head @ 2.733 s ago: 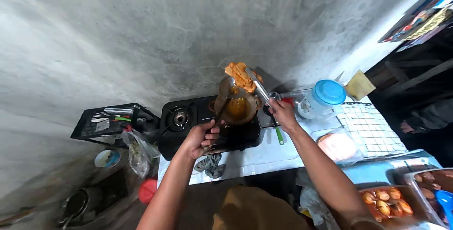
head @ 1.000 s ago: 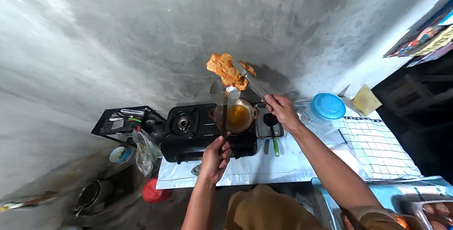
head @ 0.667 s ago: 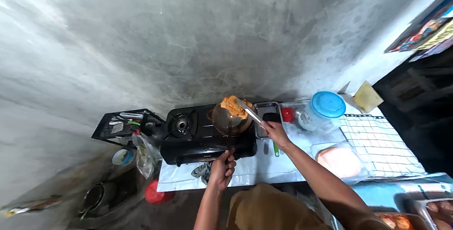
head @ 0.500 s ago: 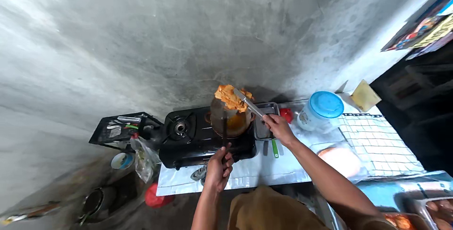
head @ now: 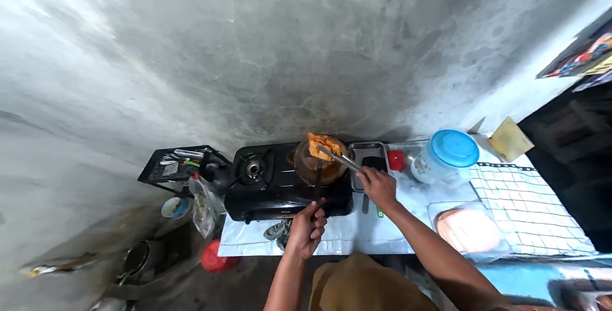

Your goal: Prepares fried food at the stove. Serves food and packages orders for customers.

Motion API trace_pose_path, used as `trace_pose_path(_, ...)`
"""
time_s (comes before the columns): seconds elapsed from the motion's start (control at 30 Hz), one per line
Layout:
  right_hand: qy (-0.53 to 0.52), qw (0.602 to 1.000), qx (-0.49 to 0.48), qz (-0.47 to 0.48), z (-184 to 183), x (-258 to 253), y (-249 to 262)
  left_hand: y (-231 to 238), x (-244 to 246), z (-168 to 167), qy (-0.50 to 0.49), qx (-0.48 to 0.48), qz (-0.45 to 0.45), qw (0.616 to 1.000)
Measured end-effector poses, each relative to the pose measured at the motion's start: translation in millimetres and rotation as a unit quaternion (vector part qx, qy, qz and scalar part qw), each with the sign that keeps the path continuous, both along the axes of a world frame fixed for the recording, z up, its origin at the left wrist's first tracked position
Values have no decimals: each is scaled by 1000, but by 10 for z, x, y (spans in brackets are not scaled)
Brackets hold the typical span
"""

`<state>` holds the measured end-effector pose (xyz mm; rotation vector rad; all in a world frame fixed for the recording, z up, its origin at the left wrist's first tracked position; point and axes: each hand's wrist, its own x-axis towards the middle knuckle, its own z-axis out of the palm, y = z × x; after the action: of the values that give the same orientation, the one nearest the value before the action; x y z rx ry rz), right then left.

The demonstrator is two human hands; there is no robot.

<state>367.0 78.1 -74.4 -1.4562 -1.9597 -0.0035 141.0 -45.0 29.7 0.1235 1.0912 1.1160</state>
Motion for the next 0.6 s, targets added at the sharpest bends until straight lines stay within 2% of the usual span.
trace_pose_path(0.1,-31,999,37,7,-140,-13,-32,18,-22,-117,-10,-14,-4,1000)
trace_pose_path(0.4,-54,998,42,8,-287,3,-85,53,2,-255,-3,-31,-12,999)
trace_pose_path(0.5,-47,998,33,2,-250,13,-87,65,15,-233,-1,-33,-10,999)
trace_pose_path(0.6,-40,997,60,-8,-33,45,-40,63,34,-70,9,-6,-22,1000)
